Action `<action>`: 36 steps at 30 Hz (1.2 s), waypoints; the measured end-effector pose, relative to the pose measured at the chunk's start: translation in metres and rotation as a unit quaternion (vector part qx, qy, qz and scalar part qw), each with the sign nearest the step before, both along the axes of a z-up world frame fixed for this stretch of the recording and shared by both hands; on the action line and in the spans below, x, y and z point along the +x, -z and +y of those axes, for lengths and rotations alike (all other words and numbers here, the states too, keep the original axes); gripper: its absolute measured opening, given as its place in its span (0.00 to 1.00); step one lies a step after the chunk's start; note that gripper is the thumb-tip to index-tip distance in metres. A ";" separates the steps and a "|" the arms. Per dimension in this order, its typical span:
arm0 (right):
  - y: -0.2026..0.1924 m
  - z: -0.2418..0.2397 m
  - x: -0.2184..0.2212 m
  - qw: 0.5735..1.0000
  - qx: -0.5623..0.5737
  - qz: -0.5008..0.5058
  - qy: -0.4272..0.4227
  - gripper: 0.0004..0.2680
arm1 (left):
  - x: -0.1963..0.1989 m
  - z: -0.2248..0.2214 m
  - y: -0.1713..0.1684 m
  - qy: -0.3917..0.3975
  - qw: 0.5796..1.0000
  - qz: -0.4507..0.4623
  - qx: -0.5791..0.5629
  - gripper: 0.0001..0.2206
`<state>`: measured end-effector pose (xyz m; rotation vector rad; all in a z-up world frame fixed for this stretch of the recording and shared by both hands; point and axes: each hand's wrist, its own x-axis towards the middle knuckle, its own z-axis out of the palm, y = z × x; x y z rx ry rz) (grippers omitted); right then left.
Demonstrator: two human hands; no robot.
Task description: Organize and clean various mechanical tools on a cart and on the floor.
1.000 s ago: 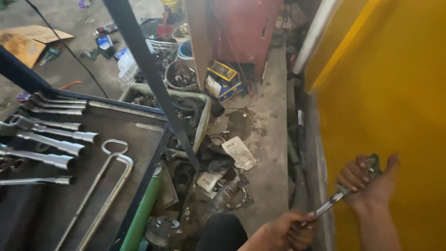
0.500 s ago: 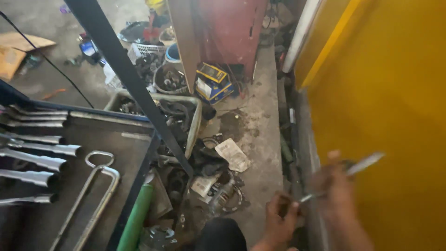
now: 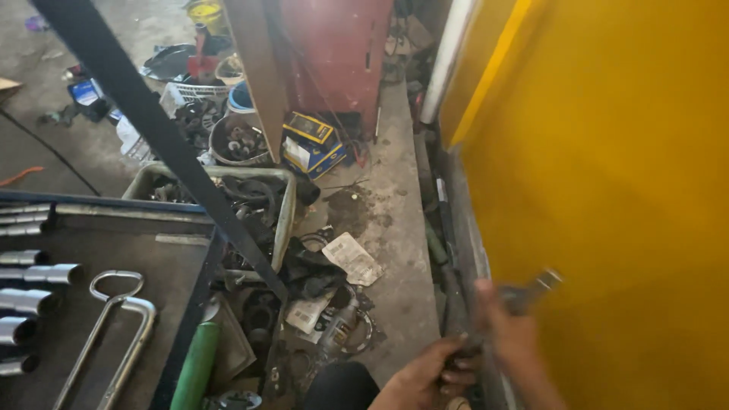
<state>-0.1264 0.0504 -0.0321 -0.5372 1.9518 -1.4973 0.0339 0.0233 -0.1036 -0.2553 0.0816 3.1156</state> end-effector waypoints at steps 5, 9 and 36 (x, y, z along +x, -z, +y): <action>-0.049 -0.017 0.050 0.995 0.074 0.052 -0.033 0.16 | -0.001 -0.009 0.011 0.017 0.996 -0.024 -0.090 0.18; -0.067 0.002 0.023 0.987 -0.151 -0.017 0.055 0.11 | -0.003 -0.008 0.041 0.047 0.981 -0.005 -0.187 0.24; -0.009 -0.010 0.079 0.988 -0.050 0.102 -0.108 0.10 | -0.009 0.014 -0.025 -0.510 0.693 -0.338 -0.381 0.20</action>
